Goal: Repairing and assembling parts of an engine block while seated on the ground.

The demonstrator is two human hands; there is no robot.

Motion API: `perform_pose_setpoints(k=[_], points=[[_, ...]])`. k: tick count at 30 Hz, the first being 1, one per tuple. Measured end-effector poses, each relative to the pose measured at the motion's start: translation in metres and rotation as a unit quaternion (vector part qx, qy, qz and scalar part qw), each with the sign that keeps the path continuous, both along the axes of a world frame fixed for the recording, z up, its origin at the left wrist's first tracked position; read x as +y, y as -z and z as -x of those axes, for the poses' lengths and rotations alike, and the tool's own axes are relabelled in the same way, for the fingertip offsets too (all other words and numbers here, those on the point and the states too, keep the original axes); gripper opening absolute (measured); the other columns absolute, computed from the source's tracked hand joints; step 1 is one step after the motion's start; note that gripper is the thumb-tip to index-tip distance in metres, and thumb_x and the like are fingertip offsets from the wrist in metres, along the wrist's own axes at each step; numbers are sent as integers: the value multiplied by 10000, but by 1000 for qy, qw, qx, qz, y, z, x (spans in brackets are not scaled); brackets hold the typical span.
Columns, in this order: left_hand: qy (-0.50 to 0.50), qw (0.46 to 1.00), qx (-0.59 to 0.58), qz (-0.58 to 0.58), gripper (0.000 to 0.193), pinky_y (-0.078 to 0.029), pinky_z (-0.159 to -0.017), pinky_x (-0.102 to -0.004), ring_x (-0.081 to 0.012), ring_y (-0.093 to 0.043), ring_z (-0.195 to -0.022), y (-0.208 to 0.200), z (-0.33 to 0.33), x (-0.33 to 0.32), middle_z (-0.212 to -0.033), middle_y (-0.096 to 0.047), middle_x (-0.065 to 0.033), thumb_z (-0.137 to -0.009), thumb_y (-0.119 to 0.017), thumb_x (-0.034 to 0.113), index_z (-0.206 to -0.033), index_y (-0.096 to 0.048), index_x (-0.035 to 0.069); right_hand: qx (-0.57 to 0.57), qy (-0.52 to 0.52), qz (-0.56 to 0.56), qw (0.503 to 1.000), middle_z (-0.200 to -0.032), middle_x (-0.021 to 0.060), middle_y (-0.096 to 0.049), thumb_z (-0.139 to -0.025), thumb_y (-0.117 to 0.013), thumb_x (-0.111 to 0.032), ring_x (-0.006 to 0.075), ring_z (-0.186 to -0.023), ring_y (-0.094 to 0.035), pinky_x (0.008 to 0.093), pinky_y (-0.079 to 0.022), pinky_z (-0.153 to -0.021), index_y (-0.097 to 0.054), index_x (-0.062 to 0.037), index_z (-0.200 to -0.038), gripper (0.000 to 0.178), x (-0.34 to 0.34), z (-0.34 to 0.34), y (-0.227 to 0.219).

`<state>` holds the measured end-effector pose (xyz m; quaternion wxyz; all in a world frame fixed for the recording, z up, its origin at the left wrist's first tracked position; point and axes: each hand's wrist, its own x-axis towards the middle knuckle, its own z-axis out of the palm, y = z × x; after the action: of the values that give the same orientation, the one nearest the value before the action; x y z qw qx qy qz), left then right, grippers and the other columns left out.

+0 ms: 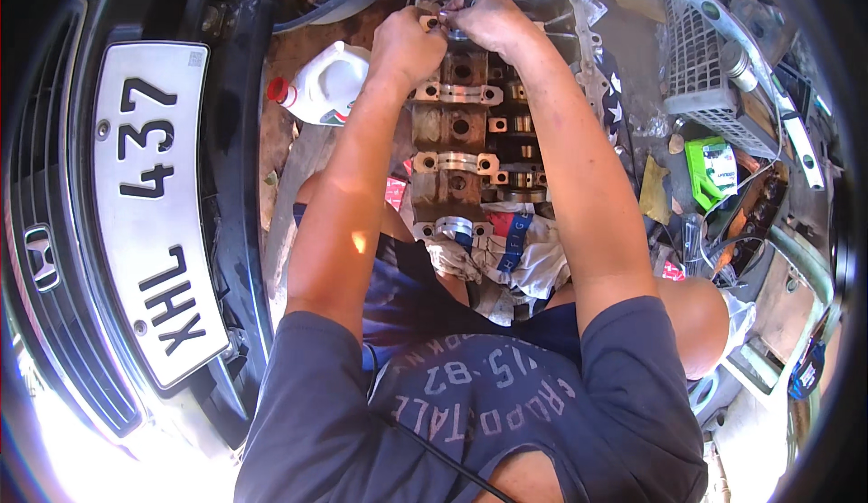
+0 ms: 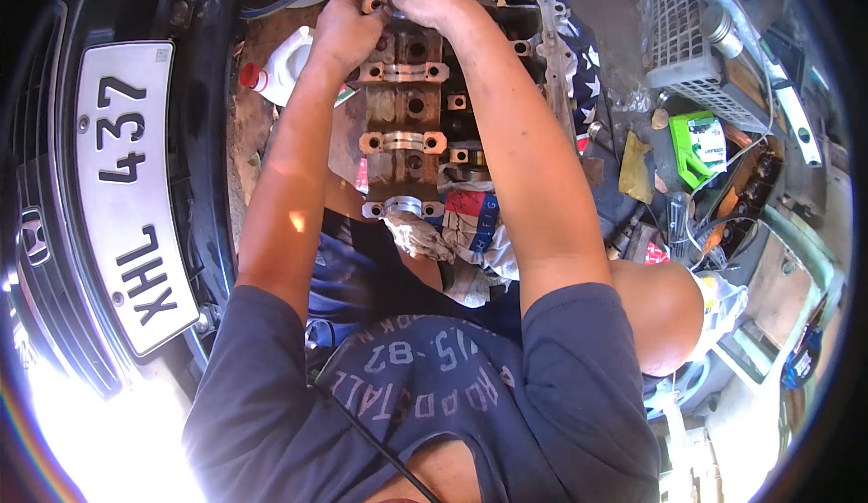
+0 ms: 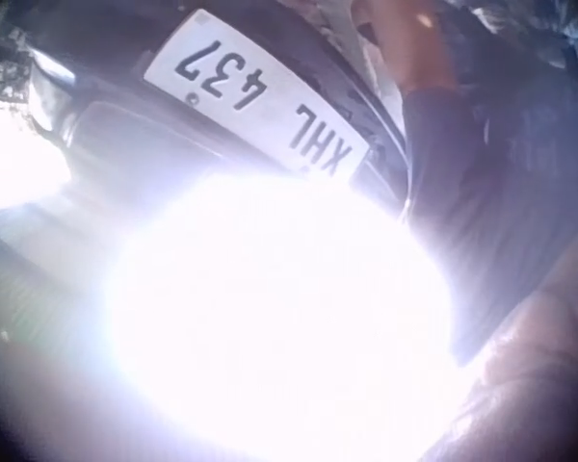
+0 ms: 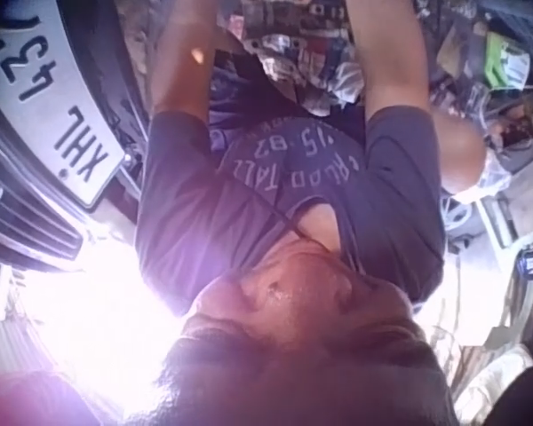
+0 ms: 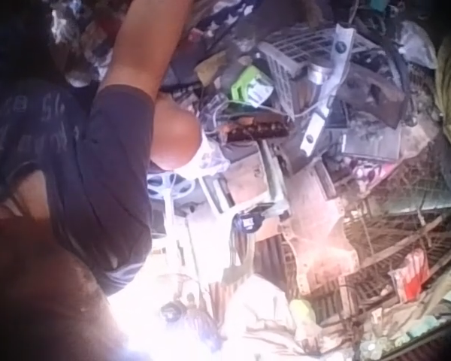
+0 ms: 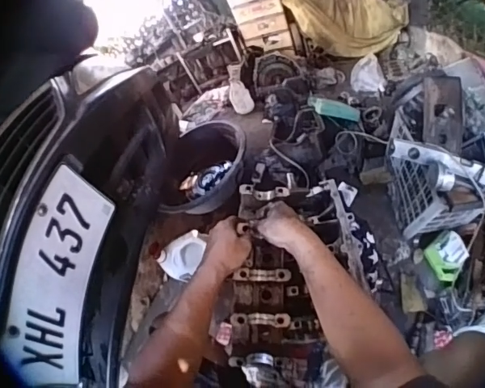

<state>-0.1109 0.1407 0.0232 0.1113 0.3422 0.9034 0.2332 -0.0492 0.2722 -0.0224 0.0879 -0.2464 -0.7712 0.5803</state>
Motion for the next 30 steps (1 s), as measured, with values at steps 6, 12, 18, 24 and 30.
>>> perform_pose_setpoints(k=[6,12,18,24,30], points=[[53,993,-81,-60,421,-503,-742,-291,-164,-635,-831,12,4,-19,-936,-669,-133,-801,-699,117,-1148,-546,-65,22,-86,12,996,-911,60,-696,-844,-680,-207,138,-805,-602,291,-468,-771,-692,-18,-1026,263,7,-11,2],[28,992,-120,9,483,-512,-694,-299,-157,-633,-775,0,5,-3,-937,-660,-125,-726,-708,54,-1161,-537,-68,33,86,215,972,-957,15,-671,-911,-599,-167,83,-800,-577,259,-464,-721,-664,-49,-1097,229,23,-51,-8],[-37,986,-160,-25,459,-477,-881,-374,-314,-638,-994,18,14,-12,-1029,-667,-202,-694,-698,186,-1097,-615,-18,-29,-13,117,993,-800,-15,-624,-892,-634,-208,62,-624,-515,225,-454,-537,-654,-65,-1116,266,23,-59,-15],[-20,987,-141,-69,426,-507,-586,-272,-138,-597,-628,24,12,-4,-830,-650,-103,-745,-662,41,-1137,-547,-80,-47,-51,94,993,-800,9,-630,-870,-649,-192,91,-652,-563,239,-490,-550,-651,-48,-1115,284,19,-55,-16],[-10,991,-112,-68,448,-503,-593,-274,-131,-600,-660,15,6,-9,-854,-649,-88,-724,-668,23,-1155,-559,-36,-6,-53,-18,998,-819,45,-649,-809,-674,-71,126,-719,-607,267,-507,-630,-662,-39,-1026,220,13,-51,-12]])
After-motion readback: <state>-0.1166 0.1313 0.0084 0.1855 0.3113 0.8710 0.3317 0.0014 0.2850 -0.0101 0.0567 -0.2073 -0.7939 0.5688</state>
